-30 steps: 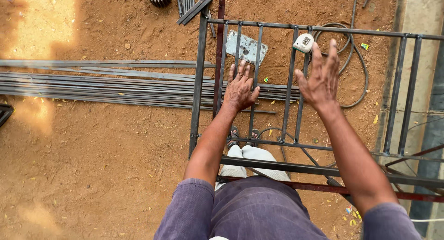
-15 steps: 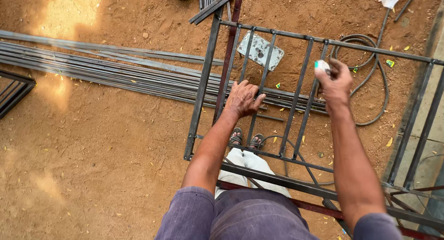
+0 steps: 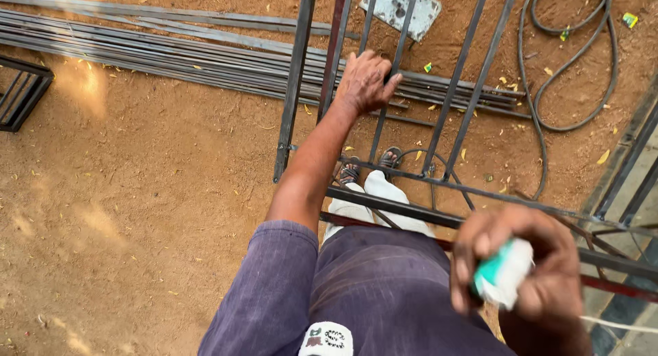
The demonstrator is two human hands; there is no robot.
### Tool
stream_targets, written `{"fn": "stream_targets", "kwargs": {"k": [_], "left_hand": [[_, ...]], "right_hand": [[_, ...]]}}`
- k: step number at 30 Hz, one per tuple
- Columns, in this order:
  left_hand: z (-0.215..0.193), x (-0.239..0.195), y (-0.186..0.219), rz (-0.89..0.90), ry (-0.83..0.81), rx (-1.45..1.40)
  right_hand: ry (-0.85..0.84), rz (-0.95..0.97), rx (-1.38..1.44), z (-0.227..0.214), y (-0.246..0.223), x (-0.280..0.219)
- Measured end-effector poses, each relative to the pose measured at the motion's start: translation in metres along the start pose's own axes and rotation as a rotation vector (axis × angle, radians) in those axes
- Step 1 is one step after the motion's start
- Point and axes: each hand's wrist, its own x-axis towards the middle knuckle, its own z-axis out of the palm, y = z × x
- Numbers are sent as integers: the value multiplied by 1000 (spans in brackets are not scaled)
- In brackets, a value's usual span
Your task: The person is welding a metal frame structure. They measure the frame with a tape measure, position metal bars, and use a welding torch to join the pieces. The person also uses a hammer to adjust the frame.
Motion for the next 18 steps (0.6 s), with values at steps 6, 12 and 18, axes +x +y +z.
{"fn": "stream_targets", "kwargs": {"k": [6, 12, 18], "left_hand": [[4, -4, 0, 42, 84, -27], [9, 0, -5, 31, 66, -19], [10, 2, -6, 37, 123, -52]], "right_hand": [[-266, -162, -18, 31, 8, -18], [-278, -164, -2, 53, 31, -31], [-371, -121, 131, 62, 42, -32]]}}
